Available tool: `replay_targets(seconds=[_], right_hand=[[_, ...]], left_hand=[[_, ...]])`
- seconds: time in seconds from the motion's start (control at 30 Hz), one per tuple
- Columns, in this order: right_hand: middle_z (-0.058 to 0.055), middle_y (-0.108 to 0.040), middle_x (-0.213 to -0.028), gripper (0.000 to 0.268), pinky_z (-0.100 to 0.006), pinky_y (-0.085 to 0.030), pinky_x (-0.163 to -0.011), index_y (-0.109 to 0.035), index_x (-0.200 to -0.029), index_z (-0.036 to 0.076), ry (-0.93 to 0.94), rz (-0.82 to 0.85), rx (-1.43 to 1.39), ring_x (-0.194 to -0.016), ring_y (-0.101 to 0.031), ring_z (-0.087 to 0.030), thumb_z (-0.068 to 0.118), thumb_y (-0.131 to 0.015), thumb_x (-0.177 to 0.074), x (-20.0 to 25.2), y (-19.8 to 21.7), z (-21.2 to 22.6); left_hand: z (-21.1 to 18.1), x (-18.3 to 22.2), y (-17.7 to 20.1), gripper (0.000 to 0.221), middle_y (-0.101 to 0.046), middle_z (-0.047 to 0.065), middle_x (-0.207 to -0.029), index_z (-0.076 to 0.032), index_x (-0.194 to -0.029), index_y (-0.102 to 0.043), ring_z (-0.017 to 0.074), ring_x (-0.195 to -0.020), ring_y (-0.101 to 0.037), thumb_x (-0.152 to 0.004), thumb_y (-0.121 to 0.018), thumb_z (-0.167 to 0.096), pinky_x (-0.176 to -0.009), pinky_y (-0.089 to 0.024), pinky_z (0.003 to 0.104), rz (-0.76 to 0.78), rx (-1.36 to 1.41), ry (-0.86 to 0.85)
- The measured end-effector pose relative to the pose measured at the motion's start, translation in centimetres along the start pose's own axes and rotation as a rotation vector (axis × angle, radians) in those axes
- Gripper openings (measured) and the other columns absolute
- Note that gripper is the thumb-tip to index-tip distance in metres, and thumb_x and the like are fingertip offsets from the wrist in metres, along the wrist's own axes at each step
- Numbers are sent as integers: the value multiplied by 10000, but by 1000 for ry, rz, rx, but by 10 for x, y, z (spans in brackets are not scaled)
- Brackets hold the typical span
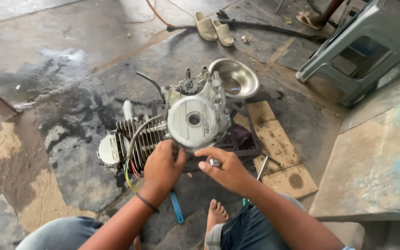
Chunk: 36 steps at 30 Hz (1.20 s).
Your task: Repair or assemble a motorcycle engine by manipulating bolts and components with tools.
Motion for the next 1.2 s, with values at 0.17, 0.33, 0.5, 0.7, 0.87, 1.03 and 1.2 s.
replay_targets(seconds=[0.17, 0.33, 0.5, 0.7, 0.87, 1.03, 1.2], right_hand=[[26, -619, -769, 315, -235, -473, -632, -730, -1214, 99, -28, -2, -13, -695, -527, -43, 211, -728, -920, 3, 2, 1], [25, -613, -749, 319, -240, -473, -616, -729, -1206, 102, -34, -14, 29, -673, -534, -46, 225, -726, -912, 4, 5, 2], [24, -616, -752, 316, -236, -481, -617, -731, -1197, 104, -52, 5, 44, -672, -542, -44, 252, -715, -919, 1, 3, 5], [-2, -619, -787, 310, -250, -469, -609, -734, -1203, 102, -75, 5, -2, -679, -527, -56, 226, -712, -921, 1, 3, -4], [-9, -709, -842, 304, -244, -525, -655, -734, -1193, 105, -22, -22, 81, -726, -627, -57, 238, -718, -920, 5, 12, -9], [-5, -734, -920, 278, -255, -536, -713, -735, -1183, 105, 65, 9, 106, -791, -655, -77, 215, -703, -930, -3, -1, -18], [-13, -692, -798, 298, -255, -521, -647, -744, -1179, 127, -66, -11, 128, -703, -616, -74, 221, -719, -897, -4, 0, -28]], left_hand=[[-7, 7, 9, 251, -664, 149, -940, -48, -993, -621, 359, -840, -672, -885, -724, -251, -709, -533, 463, -124, -2, -167], [-7, 7, 9, 237, -668, 142, -935, -44, -1011, -621, 355, -834, -676, -893, -715, -226, -701, -536, 460, -189, 6, -264], [-10, 4, 7, 224, -678, 108, -878, -65, -926, -621, 310, -760, -691, -868, -730, -251, -655, -542, 428, -116, 68, -49], [-11, 9, 12, 237, -678, 96, -883, -69, -928, -631, 281, -775, -693, -891, -742, -275, -666, -541, 413, -89, 112, -11], [-23, 10, 10, 243, -670, 124, -924, -53, -1010, -642, 323, -849, -674, -881, -734, -238, -728, -531, 448, -214, 87, -243], [-11, 13, 8, 187, -665, 142, -911, -63, -944, -638, 364, -899, -657, -892, -710, -228, -785, -511, 494, -258, 10, -184], [-16, 11, 2, 215, -655, 143, -903, -61, -942, -620, 364, -863, -658, -882, -706, -249, -761, -522, 483, -197, 127, -130]])
Point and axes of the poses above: each hand's wrist, its own x-axis away from the middle knuckle, its own y-axis out of the back of the hand, z = x × y, the point moved 3 cm from there along -x, towards the middle knuckle
